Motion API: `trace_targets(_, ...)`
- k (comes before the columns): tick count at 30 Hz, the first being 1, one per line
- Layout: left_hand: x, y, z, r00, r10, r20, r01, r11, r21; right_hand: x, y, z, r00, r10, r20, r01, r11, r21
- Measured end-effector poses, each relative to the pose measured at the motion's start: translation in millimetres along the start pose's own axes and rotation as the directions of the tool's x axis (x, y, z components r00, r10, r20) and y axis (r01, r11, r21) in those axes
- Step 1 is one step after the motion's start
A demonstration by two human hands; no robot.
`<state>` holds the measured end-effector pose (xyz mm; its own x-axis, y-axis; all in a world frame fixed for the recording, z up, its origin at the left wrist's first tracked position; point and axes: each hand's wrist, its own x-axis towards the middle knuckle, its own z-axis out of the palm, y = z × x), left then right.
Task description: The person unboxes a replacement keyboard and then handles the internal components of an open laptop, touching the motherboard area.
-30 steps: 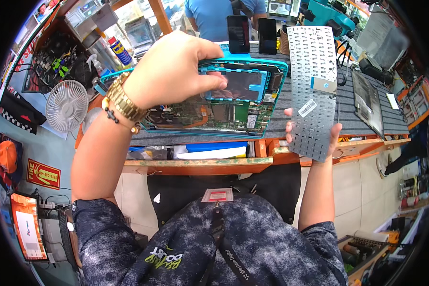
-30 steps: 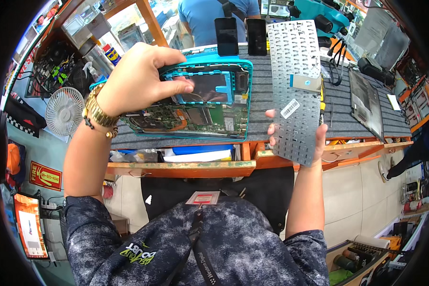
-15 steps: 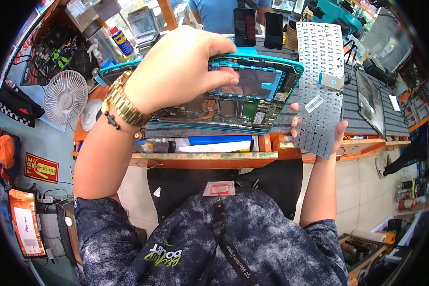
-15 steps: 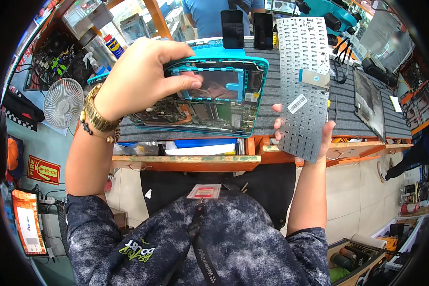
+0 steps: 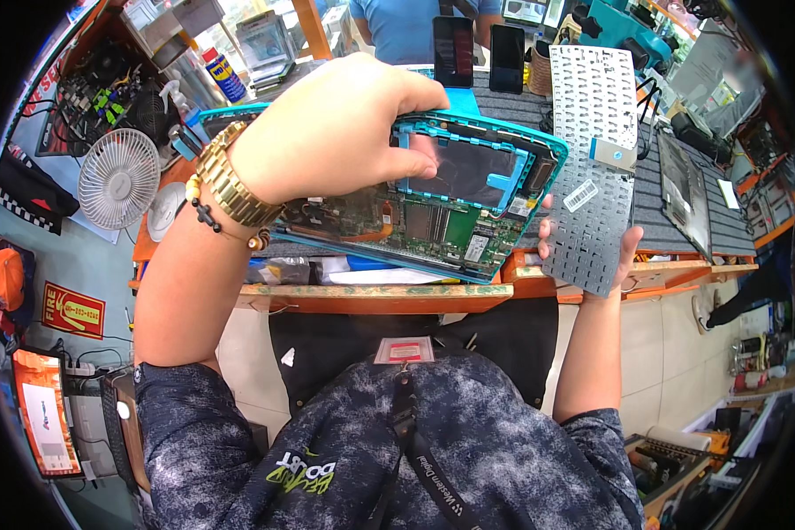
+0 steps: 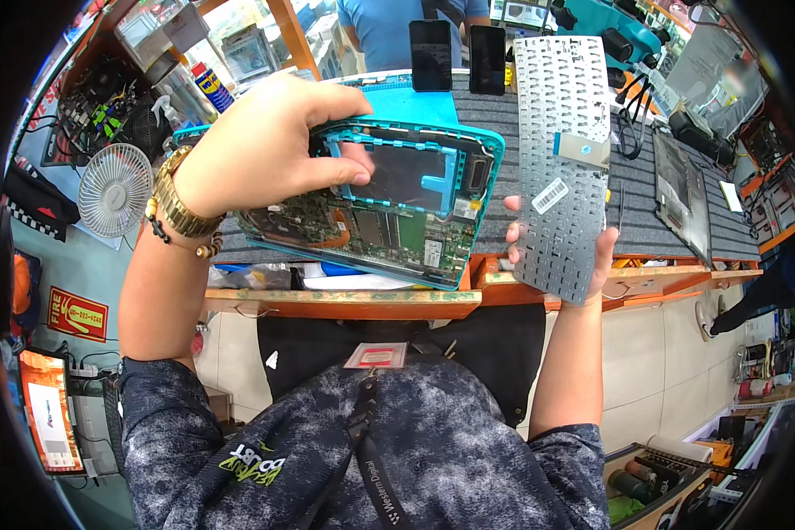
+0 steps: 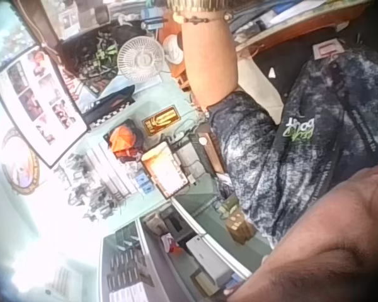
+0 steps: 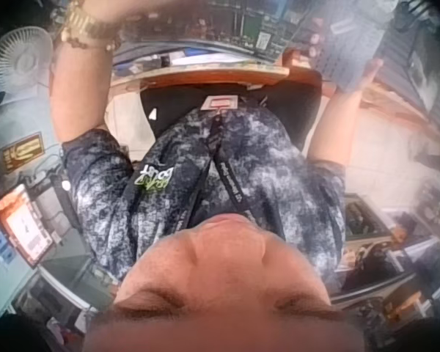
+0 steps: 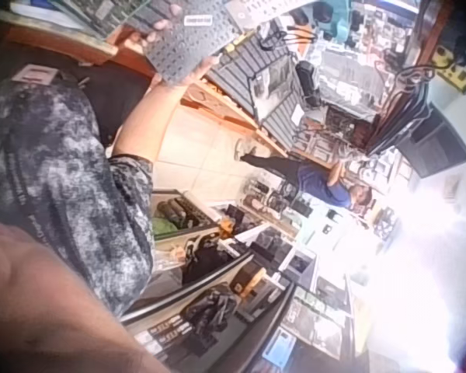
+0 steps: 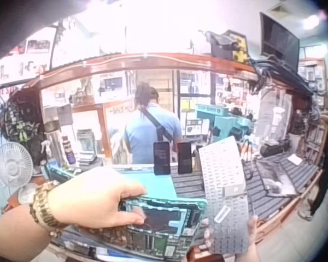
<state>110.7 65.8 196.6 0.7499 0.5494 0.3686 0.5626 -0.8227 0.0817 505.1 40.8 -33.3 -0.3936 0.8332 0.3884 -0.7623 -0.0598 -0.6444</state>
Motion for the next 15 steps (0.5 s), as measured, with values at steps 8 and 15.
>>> trace_targets(8,-6.5,-18.4,-1.5,0.999,-0.005,-0.049,0.007,0.999,0.036,-0.4,-4.6,-2.7,0.999,0.033,-0.01,-0.034,0.999,-0.039)
trace_targets(15,1.7,-31.0,-18.1,0.993,-0.013,-0.121,0.009,0.999,-0.035,-0.2,-3.6,-5.6,1.0,0.009,-0.013,-0.01,0.999,-0.039)
